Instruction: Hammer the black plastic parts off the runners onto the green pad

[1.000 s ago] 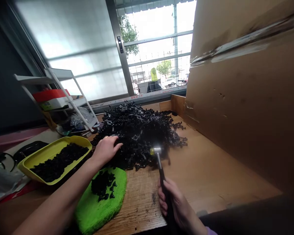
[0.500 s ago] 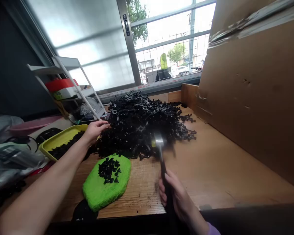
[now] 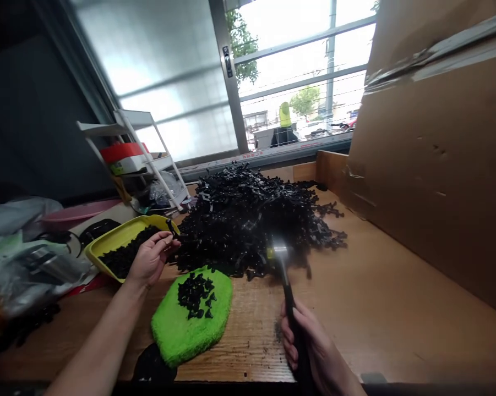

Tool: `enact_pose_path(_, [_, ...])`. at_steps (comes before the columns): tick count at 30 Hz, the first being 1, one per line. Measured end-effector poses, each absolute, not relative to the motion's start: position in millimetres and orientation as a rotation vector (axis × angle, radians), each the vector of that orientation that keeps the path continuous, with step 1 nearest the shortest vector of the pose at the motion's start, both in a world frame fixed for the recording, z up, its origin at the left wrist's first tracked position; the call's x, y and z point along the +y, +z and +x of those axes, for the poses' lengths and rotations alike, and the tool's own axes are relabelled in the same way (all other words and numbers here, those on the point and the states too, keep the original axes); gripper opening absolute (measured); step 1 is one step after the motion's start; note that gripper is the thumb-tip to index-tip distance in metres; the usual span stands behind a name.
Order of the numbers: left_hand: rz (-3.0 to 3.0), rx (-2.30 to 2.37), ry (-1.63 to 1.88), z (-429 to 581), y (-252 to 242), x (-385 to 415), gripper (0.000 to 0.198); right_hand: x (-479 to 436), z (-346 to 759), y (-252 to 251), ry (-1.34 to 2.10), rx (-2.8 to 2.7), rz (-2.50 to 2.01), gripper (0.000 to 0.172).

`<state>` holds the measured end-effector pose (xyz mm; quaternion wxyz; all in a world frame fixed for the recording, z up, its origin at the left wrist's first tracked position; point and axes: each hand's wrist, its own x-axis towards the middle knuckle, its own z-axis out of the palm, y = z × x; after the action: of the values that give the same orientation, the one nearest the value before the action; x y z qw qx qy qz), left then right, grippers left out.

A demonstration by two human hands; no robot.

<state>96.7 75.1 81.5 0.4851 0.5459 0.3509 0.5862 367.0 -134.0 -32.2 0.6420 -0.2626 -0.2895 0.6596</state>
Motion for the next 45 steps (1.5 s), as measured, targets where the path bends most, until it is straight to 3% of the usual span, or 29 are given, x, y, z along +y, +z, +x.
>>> enact_pose_path(9, [1.28, 1.378, 1.414, -12, 42, 4, 0.021, -137, 366, -30, 1.509, -0.691, -0.682, 0.019])
enact_pose_path(18, [2.192, 2.009, 1.069, -70, -23, -13, 0.025, -140, 362, -26, 1.482, -0.729, -0.737, 0.019])
enact_pose_path(23, [2.371, 2.231, 1.083, -49, -16, -17, 0.031, -139, 362, -27, 1.468, -0.723, -0.748, 0.02])
enact_pose_path(25, [2.429, 2.12, 1.174, -24, -4, -16, 0.033, -139, 361, -27, 1.477, -0.728, -0.754, 0.019])
enact_pose_path(27, [2.559, 1.7, 1.152, 5, 8, -11, 0.037, -140, 361, -26, 1.488, -0.731, -0.76, 0.018])
enact_pose_path(31, [2.571, 1.227, 0.856, 47, 15, 2, 0.044, -141, 361, -26, 1.485, -0.695, -0.761, 0.017])
enact_pose_path(37, [2.353, 1.231, 0.981, 39, 1, -9, 0.021, -141, 364, -27, 1.504, -0.698, -0.727, 0.016])
enact_pose_path(45, [2.172, 1.182, 1.029, 26, -7, -34, 0.012, -140, 363, -26, 1.505, -0.715, -0.765, 0.017])
